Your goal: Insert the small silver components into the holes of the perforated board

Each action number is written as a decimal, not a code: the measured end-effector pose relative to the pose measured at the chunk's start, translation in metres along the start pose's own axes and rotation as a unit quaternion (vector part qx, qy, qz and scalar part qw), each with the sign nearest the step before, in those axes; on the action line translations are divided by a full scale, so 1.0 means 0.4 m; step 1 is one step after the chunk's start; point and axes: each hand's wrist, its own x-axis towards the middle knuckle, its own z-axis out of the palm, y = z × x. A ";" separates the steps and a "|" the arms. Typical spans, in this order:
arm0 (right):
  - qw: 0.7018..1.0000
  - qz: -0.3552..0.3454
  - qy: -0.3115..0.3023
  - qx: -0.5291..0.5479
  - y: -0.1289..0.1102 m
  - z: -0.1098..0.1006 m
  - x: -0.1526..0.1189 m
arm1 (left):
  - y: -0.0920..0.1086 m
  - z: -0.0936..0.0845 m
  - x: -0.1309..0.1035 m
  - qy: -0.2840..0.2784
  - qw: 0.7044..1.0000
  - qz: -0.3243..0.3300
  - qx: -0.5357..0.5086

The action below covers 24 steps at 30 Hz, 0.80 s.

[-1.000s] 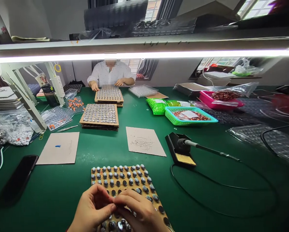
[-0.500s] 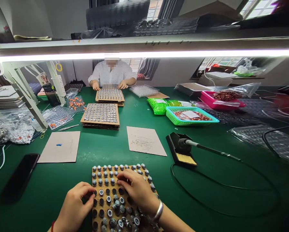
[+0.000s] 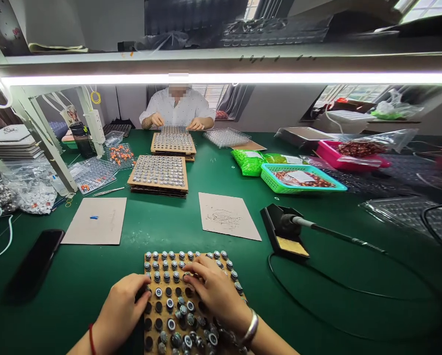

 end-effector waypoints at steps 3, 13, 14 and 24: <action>0.996 -0.073 -0.054 0.011 -0.049 0.030 -0.002 | 0.002 0.002 -0.002 0.021 0.999 0.010 0.024; 0.979 -0.150 -0.121 -0.065 -0.086 0.099 0.026 | 0.003 -0.004 0.003 -0.003 1.000 -0.025 -0.008; 0.979 -0.150 -0.121 -0.069 -0.084 0.099 0.025 | 0.003 -0.004 0.002 -0.003 1.000 -0.026 -0.011; 0.981 -0.167 -0.083 -0.061 -0.084 0.094 0.026 | 0.002 -0.011 -0.007 -0.002 1.000 -0.023 -0.011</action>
